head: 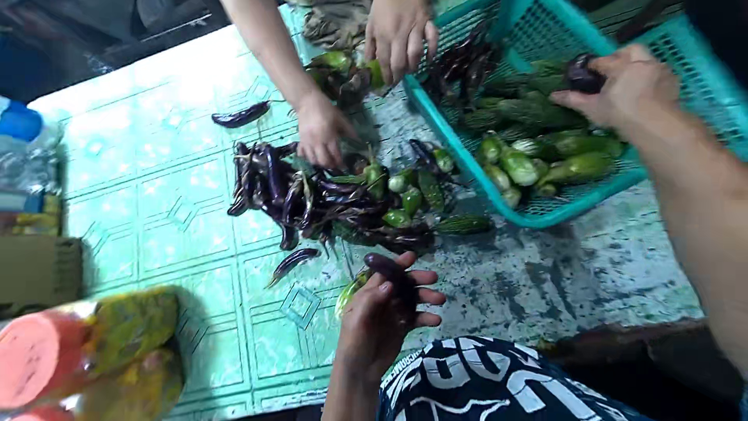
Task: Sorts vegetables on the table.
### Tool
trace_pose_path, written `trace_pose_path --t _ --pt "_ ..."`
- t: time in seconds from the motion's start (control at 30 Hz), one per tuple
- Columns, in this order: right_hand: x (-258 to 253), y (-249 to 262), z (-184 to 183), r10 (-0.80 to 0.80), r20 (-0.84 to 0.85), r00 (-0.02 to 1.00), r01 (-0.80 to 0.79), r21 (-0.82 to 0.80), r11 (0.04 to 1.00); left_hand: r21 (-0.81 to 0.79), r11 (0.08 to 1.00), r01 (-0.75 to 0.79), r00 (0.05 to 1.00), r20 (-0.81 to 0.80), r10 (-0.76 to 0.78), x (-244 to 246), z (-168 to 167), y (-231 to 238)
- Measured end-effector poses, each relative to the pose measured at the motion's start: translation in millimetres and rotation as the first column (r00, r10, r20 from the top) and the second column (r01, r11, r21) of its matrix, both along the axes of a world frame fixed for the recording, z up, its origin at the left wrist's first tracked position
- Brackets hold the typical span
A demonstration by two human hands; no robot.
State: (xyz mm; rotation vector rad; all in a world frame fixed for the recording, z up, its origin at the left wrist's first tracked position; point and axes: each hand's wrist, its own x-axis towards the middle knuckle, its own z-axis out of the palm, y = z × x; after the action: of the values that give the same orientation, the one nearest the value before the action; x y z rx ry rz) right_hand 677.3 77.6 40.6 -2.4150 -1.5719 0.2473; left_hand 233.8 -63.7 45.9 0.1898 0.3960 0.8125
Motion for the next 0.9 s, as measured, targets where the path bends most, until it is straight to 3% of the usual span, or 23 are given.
trace_pose_path --t 0.1,0.13,0.17,0.23,0.3,0.37,0.43,0.53,0.63,0.73,0.77,0.87,0.9 --pt "-28 -29 24 0.096 -0.151 0.984 -0.060 0.227 0.972 0.026 0.999 -0.018 0.999 -0.028 0.019 -4 -3 0" --pt "-48 -46 33 0.160 -0.268 0.950 -0.083 0.276 0.958 0.046 0.999 -0.025 0.999 -0.043 0.027 -5 -6 -1" --pt "-75 -64 40 0.267 -0.447 0.854 -0.135 0.306 0.942 0.066 0.997 -0.029 0.998 -0.046 0.032 -6 -9 -1" --pt "-134 -97 45 0.354 -0.849 0.393 -0.264 0.265 0.928 0.089 0.995 -0.034 0.995 -0.089 0.042 -6 -12 -1" --pt "-180 -114 29 0.208 -0.978 -0.021 -0.418 0.198 0.887 0.129 0.991 -0.030 0.980 -0.191 0.055 -4 -14 0" --pt "-209 -120 11 0.019 -0.956 -0.294 -0.454 0.158 0.877 0.189 0.981 -0.039 0.951 -0.294 0.095 -3 -15 -2" --pt "-226 -122 1 -0.092 -0.895 -0.436 -0.437 0.121 0.891 0.243 0.968 -0.067 0.920 -0.361 0.154 -7 -17 -5" --pt "-238 -121 -4 -0.159 -0.855 -0.494 -0.436 0.085 0.896 0.283 0.950 -0.134 0.885 -0.398 0.243 -15 -21 -8" --pt "-245 -123 -7 -0.148 -0.891 -0.428 -0.435 0.060 0.899 0.360 0.919 -0.160 0.833 -0.450 0.321 -14 -22 -7" --pt "-260 -132 -8 -0.053 -0.975 -0.214 -0.370 0.031 0.929 0.587 0.809 -0.018 0.640 -0.615 0.460 -4 -25 -5" --pt "-267 -136 -10 -0.015 -0.983 -0.181 -0.317 0.044 0.947 0.639 0.768 0.053 0.574 -0.648 0.500 -1 -26 -6" --pt "-274 -142 -17 0.021 -0.989 -0.148 -0.206 0.052 0.977 0.669 0.724 0.169 0.544 -0.676 0.497 -12 -24 3" --pt "-272 -143 -18 0.000 -0.989 -0.149 -0.189 0.028 0.982 0.661 0.724 0.196 0.488 -0.706 0.513 -26 -24 8"
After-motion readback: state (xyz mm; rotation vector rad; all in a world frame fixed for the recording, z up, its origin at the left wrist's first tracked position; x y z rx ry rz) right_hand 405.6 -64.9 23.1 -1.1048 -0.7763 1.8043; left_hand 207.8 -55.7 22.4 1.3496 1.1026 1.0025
